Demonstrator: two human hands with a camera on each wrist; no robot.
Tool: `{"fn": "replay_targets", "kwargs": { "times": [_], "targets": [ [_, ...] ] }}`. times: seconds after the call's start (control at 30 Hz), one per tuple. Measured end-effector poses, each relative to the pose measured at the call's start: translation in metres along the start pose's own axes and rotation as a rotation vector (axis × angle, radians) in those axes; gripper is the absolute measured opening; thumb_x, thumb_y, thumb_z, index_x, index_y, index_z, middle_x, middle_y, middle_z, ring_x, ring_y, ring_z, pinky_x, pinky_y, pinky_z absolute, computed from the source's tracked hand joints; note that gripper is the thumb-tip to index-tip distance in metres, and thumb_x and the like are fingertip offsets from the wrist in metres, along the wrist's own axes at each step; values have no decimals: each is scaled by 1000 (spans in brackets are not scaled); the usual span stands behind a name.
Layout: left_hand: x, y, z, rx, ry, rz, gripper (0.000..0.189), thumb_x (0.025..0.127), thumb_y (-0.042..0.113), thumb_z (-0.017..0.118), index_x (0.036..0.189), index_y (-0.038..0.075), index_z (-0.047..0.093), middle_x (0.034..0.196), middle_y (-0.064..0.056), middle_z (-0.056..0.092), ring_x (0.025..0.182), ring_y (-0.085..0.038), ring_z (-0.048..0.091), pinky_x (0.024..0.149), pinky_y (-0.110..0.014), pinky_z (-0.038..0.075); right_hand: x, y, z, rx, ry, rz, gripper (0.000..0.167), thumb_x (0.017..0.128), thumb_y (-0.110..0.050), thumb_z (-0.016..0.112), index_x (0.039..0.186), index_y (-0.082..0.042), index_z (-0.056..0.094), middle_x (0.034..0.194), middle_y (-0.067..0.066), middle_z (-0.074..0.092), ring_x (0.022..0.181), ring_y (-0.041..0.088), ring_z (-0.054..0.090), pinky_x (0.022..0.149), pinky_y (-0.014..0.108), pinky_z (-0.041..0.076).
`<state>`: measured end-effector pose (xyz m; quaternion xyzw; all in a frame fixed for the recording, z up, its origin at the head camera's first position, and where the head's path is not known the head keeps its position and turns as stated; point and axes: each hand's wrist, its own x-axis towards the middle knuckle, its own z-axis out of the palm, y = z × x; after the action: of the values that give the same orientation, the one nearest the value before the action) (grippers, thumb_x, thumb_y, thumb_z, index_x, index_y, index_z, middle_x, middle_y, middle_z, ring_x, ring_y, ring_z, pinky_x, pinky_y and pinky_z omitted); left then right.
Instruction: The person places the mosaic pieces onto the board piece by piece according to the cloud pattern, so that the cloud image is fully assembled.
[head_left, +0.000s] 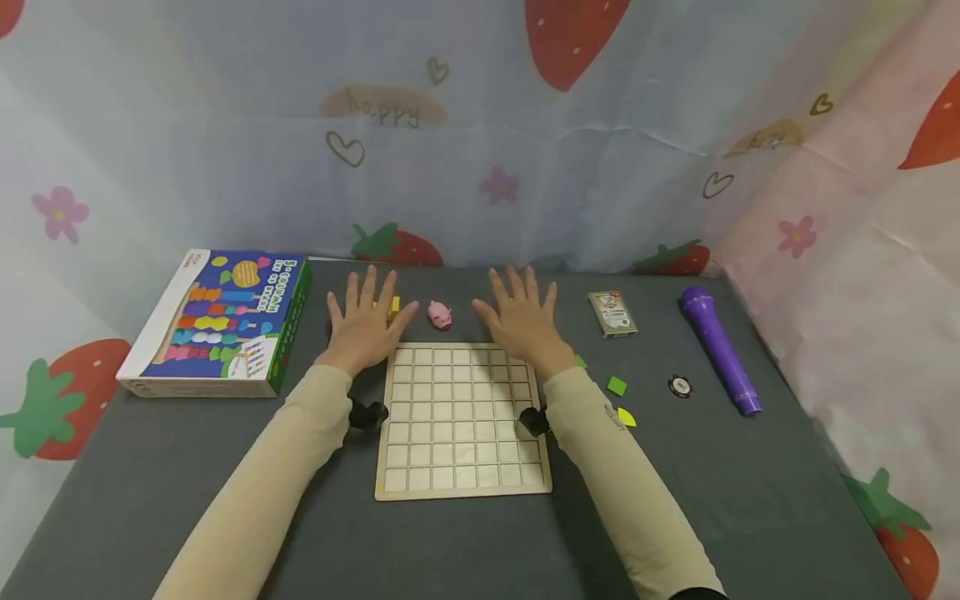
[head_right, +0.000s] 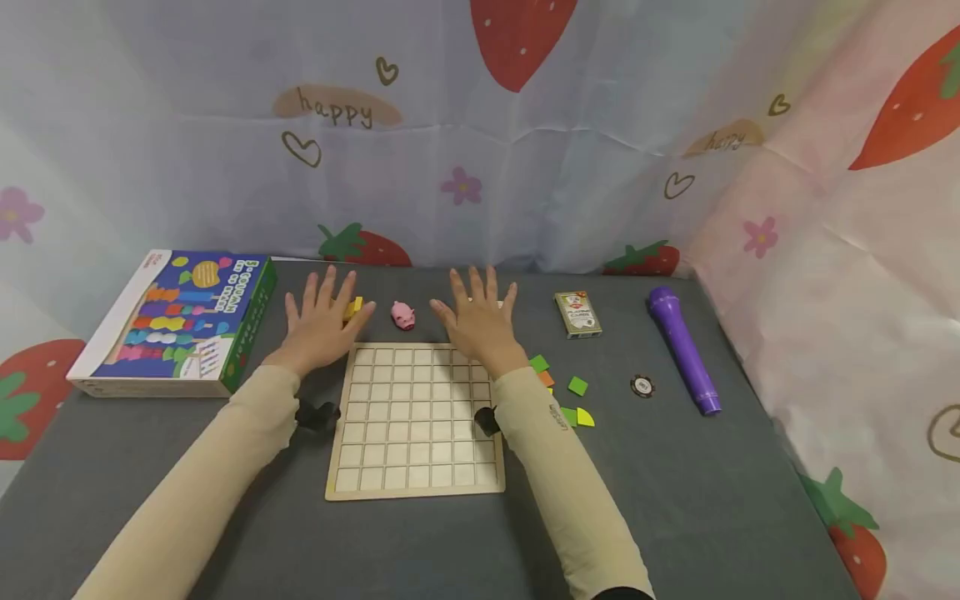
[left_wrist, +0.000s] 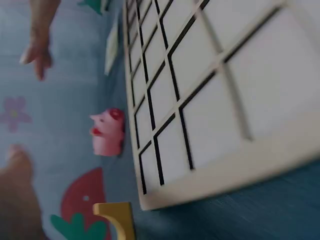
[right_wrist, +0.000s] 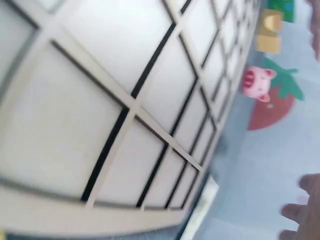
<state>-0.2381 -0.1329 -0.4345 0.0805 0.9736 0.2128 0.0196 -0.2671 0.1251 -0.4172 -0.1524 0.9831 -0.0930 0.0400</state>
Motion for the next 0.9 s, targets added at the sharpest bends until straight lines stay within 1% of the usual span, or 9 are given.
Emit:
{"fn": "replay_targets", "kwargs": {
  "times": [0.1, 0.17, 0.23, 0.33, 0.4, 0.5, 0.57, 0.73, 0.9],
  "targets": [
    [-23, -9, 2, -13, -30, 99, 79, 96, 58, 41, 156, 18, 9, 161, -15, -5, 146, -39, -11, 111, -66, -2, -18, 12, -6, 51, -39, -20, 68, 99, -60, 23, 156, -24, 10, 161, 10, 8, 148, 35, -4, 110, 67, -2],
    [-42, -14, 5, -14, -60, 167, 79, 95, 53, 49, 155, 15, 15, 160, -18, 0, 146, -42, -4, 111, -67, 6, -32, 24, -12, 57, -71, -32, 64, 100, -53, 34, 154, -21, 21, 158, 13, 17, 146, 37, 7, 110, 67, 9],
    [-61, -17, 9, -29, -78, 226, 79, 93, 49, 56, 154, 11, 22, 159, -21, 7, 145, -46, 3, 110, -67, 12, -48, 38, -16, 66, -99, -51, 59, 100, -42, 47, 150, -14, 32, 153, 16, 27, 142, 38, 19, 109, 65, 19],
    [-86, -19, 19, -64, -105, 280, 78, 91, 46, 61, 152, 9, 28, 157, -23, 14, 143, -48, 10, 108, -68, 18, -68, 57, -20, 80, -133, -56, 47, 98, -23, 57, 141, -6, 46, 140, 19, 45, 128, 37, 43, 101, 56, 38],
    [-98, -20, 27, -77, -126, 290, 77, 91, 46, 62, 151, 10, 30, 157, -22, 16, 142, -48, 13, 108, -68, 16, -77, 65, -18, 114, -159, -48, 41, 96, -14, 59, 134, -3, 52, 129, 18, 55, 113, 33, 55, 93, 50, 47],
    [-110, -19, 39, -56, -134, 292, 77, 90, 50, 60, 151, 12, 31, 158, -19, 17, 143, -46, 13, 108, -70, 11, -85, 73, -14, 137, -198, -43, 34, 93, -9, 62, 127, -2, 57, 113, 15, 61, 94, 25, 60, 81, 41, 52],
    [-116, -18, 47, -39, -121, 284, 77, 90, 52, 59, 151, 15, 31, 159, -17, 15, 144, -44, 12, 108, -70, 7, -88, 75, -9, 133, -212, -53, 32, 92, -9, 63, 123, -1, 59, 108, 13, 60, 91, 24, 57, 80, 40, 51],
    [-124, -17, 61, -30, -54, 284, 76, 91, 55, 56, 152, 18, 30, 160, -15, 14, 146, -41, 10, 109, -68, 3, -91, 79, 5, 115, -178, -76, 28, 90, -8, 66, 117, -3, 63, 107, 11, 58, 92, 23, 55, 81, 39, 50],
    [-128, -17, 65, -7, -8, 276, 72, 91, 57, 54, 151, 24, 32, 160, -12, 16, 146, -38, 11, 110, -67, 4, -93, 79, 13, 131, -122, -65, 24, 90, -8, 66, 114, -4, 65, 108, 10, 58, 95, 23, 56, 83, 38, 51]
  ]
}}
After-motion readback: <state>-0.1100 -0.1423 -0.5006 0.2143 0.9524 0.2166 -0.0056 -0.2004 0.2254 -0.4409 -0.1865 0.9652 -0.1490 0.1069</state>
